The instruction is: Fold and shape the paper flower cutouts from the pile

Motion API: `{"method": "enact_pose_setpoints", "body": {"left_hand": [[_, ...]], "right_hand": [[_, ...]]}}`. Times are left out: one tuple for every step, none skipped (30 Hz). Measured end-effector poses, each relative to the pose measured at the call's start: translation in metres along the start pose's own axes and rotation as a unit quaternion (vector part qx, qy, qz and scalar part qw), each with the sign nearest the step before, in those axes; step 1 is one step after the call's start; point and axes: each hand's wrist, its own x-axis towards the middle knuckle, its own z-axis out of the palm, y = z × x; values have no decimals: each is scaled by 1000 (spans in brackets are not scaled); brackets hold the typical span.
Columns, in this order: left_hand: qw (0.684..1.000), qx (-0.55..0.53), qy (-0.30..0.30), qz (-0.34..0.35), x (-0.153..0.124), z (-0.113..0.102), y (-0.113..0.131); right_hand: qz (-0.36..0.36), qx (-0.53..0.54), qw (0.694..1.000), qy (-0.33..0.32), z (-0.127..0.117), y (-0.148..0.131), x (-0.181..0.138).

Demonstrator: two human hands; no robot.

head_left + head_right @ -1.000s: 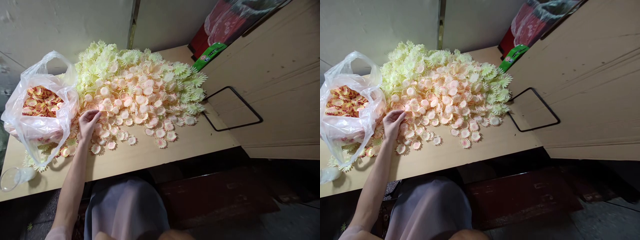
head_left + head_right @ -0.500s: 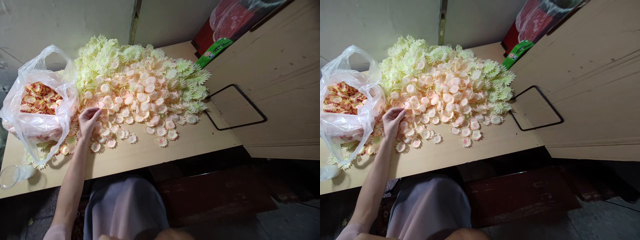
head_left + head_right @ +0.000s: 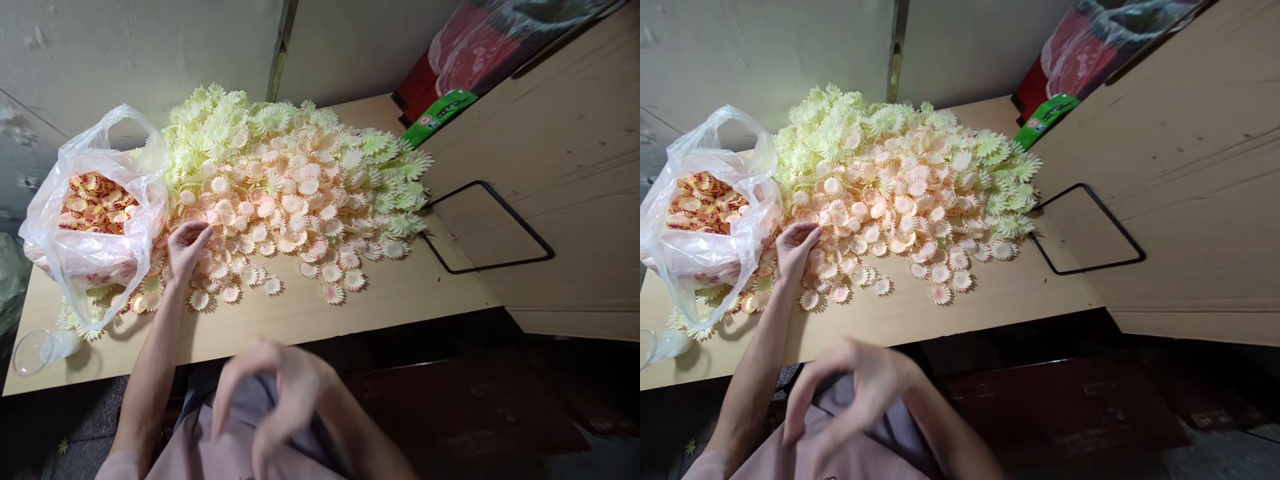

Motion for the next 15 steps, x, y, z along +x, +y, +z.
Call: {"method": "enact_pose_setpoints", "body": {"left_hand": [[1000, 1, 0, 1, 0, 0, 0], [1000, 1, -1, 3, -1, -1, 1], [1000, 2, -1, 6, -1, -1, 1], [1000, 5, -3, 8, -1, -1, 1], [1000, 7, -6, 10, -1, -2, 1], [1000, 7, -11, 11, -2, -2, 2], [1000, 6, -16, 12, -2, -2, 2], [1000, 4, -20, 12, -1, -2, 2], [1000, 2, -22, 12, -1, -2, 2], [1000, 0, -20, 11, -1, -2, 2], [1000, 0, -15, 10, -1, -1, 2], [1000, 3, -10, 8, -2, -1, 3], [1000, 6, -5, 6, -2, 0, 3], [1000, 8, -3, 5, -2, 1, 4], [1000, 10, -6, 4, -3, 2, 5]], "right_hand": [[15, -17, 998, 55, -16, -2, 5], [38, -46, 988, 143, -33, -3, 12], [44, -80, 969, 228, -50, -2, 21], [48, -124, 948, 288, -66, 1, 31], [47, -161, 931, 324, -81, 5, 41], [49, -190, 920, 341, -95, 10, 51], [51, -209, 907, 362, -108, 15, 60], [48, -219, 902, 369, -118, 21, 68], [46, -223, 900, 371, -127, 25, 74], [42, -222, 902, 368, -134, 30, 77], [36, -216, 907, 360, -139, 34, 79], [30, -209, 911, 354, -143, 37, 79], [23, -201, 915, 348, -145, 39, 77], [17, -194, 918, 344, -147, 41, 75], [11, -187, 920, 344, -147, 42, 73]]}}
